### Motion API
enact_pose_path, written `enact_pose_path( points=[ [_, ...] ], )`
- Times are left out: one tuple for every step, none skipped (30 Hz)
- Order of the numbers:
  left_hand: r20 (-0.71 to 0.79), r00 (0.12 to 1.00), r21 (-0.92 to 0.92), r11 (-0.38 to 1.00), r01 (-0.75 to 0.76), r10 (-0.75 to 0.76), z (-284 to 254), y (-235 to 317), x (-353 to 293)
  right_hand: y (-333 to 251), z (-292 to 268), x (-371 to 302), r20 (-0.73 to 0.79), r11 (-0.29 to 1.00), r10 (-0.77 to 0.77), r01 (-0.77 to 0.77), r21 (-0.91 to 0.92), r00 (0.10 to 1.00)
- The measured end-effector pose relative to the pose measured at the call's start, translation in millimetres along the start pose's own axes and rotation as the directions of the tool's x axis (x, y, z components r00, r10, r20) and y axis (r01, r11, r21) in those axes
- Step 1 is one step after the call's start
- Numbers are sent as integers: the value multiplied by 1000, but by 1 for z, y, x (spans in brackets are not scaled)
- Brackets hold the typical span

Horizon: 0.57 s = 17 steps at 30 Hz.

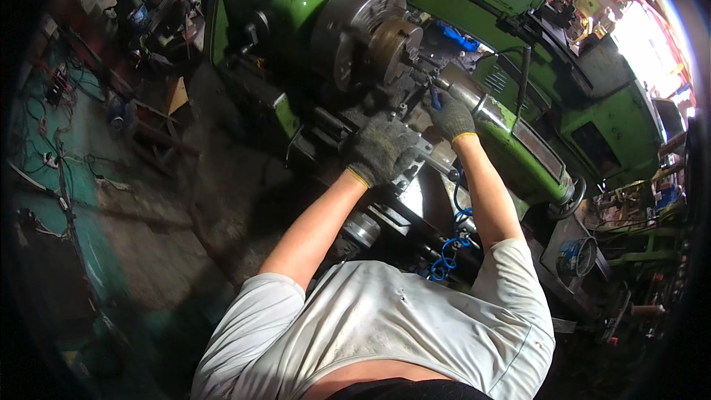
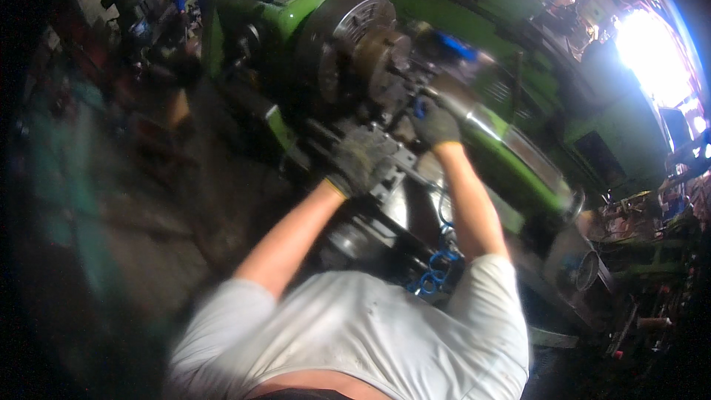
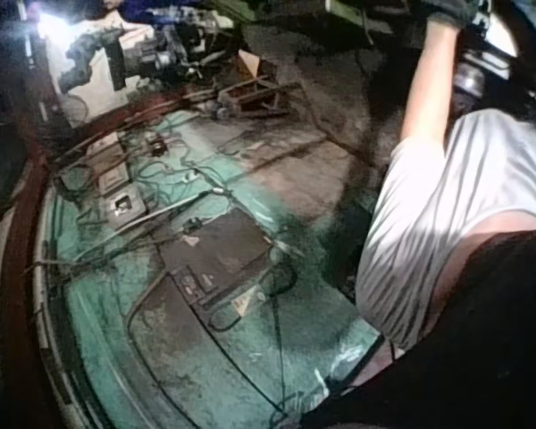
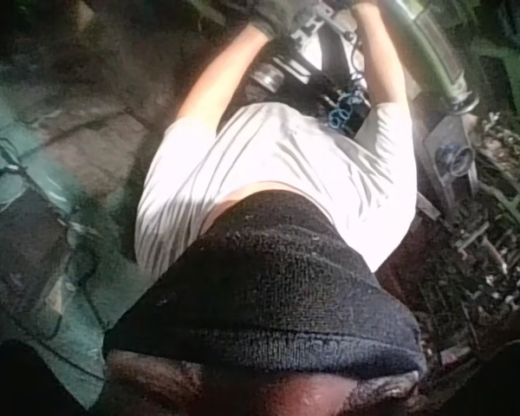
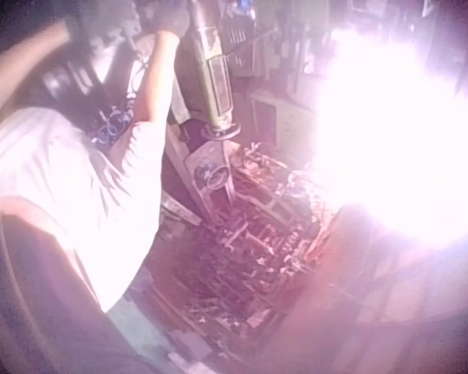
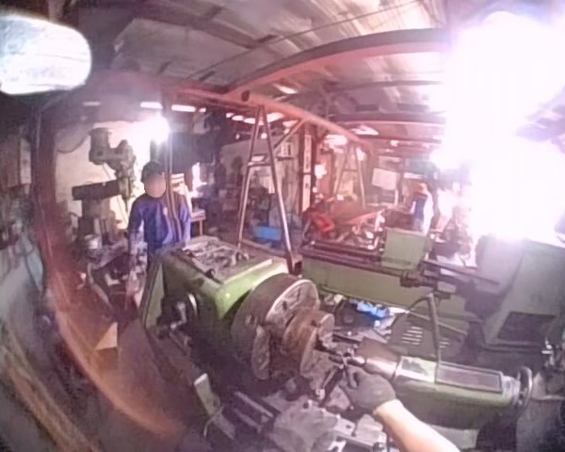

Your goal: The person operates a green industrial lathe in a workshop, using a caliper to measure a rotating metal workpiece. They adjust the tool post and machine controls while wearing gloves, performing repetitive machining and measurement cycles.

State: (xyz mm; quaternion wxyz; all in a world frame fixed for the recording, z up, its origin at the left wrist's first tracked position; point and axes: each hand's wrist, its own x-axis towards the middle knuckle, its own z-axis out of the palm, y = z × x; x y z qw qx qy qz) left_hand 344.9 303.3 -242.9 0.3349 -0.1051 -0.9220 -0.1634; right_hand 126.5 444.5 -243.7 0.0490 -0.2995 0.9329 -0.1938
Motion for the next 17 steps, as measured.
enact_pose_path(
  points=[
    [-11, 1000, 2, 1000, -5, 5, 2, -1, 0, 3, 2, 0, -12, 1000, -8, 8, -6, 1000],
    [-22, 1000, 5, 1000, -10, 10, 5, -2, -1, 6, 6, 1, -24, 1000, -16, 16, -12, 1000],
    [5, 1000, -7, 1000, 9, -9, 6, -2, -2, 9, 9, 2, -35, 1000, -24, 23, -19, 999],
    [33, 999, -17, 1000, 27, -26, 2, 0, 0, 11, 11, 3, -44, 1000, -27, 26, -8, 999],
    [61, 997, -26, 999, 45, -43, 0, 1, 0, 14, 13, 3, -52, 1000, -29, 29, 2, 998],
    [46, 998, -16, 999, 32, -31, 3, 0, -1, 16, 15, 3, -61, 999, -31, 32, 12, 998],
    [31, 999, -1, 1000, 21, -21, 4, -2, -1, 15, 15, 4, -51, 999, -31, 32, 7, 998],
    [16, 1000, 15, 1000, 9, -10, 4, -3, -3, 13, 14, 4, -42, 1000, -31, 32, 2, 999],
    [6, 1000, 16, 1000, 6, -6, 5, -4, -4, 11, 14, 4, -32, 1000, -31, 31, -3, 999],
    [-3, 1000, 14, 1000, -1, 1, 4, -3, -3, 12, 14, 4, -34, 999, -32, 32, -6, 999],
    [-13, 1000, 13, 1000, -8, 8, 4, -2, -2, 13, 15, 4, -35, 999, -33, 32, -9, 999],
    [26, 1000, 14, 1000, 6, -6, 2, -2, -1, 14, 16, 4, -37, 999, -33, 33, -13, 999],
    [66, 998, 13, 1000, 18, -18, -2, 1, 2, 17, 17, 3, -39, 999, -42, 42, -11, 998],
    [105, 994, 12, 1000, 28, -30, -4, 2, 5, 20, 19, 3, -41, 999, -50, 50, -10, 998],
    [110, 993, 2, 999, 32, -32, -2, 3, 6, 23, 20, 2, -44, 998, -58, 57, -8, 997],
    [114, 992, 3, 999, 44, -44, -2, 2, 5, 15, 18, 0, -22, 999, -45, 45, -13, 999],
    [119, 991, 4, 998, 56, -56, -1, 0, 3, 7, 15, -2, 0, 999, -32, 32, -18, 999]
  ],
)
